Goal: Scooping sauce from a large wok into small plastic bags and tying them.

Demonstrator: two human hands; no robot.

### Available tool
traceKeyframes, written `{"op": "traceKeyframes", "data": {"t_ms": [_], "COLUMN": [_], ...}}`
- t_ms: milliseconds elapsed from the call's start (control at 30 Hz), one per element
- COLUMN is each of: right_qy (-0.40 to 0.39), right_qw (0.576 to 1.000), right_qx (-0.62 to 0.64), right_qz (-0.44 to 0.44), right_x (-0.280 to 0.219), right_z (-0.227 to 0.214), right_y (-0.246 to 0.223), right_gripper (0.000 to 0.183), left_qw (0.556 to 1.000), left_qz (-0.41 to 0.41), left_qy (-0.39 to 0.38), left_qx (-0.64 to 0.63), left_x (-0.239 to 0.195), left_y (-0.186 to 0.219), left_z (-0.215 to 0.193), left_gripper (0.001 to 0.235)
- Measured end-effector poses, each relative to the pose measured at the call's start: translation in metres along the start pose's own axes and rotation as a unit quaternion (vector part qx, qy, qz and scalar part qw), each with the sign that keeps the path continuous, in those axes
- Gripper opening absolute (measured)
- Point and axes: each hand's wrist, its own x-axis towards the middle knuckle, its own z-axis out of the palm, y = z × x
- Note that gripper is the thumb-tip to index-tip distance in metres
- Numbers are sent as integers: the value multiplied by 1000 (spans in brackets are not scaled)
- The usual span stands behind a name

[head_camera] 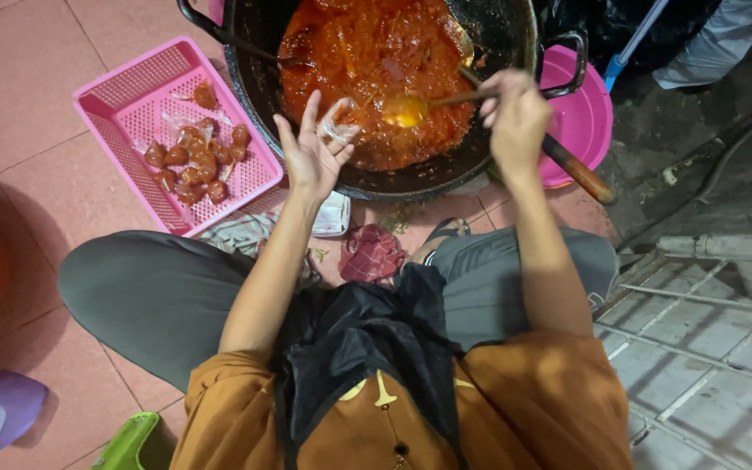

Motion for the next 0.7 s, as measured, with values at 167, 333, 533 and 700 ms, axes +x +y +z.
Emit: {"op": "traceKeyframes", "data": {"t_ms": [167,333,533,700], "right_qy": [-254,-267,-192,-195], "right_qw": [867,895,926,869], "right_qx": [-305,-261,192,267], "right_qz": [-301,-245,262,367], "right_x": [-60,-84,-89,-87], "right_z": [17,71,134,147], "right_y": [36,-23,24,15], "right_gripper": [15,33,32,27], "left_qw": [992,975,969,981], "left_qz": [44,100,98,109], "left_qy": [12,47,42,34], "left_qx": [-115,-193,-223,-158], "left_x": [-6,-20,-43,-48], "left_y": [15,3,-27,-22], "left_z": [11,42,42,39], "left_gripper": [89,76,57,53]}}
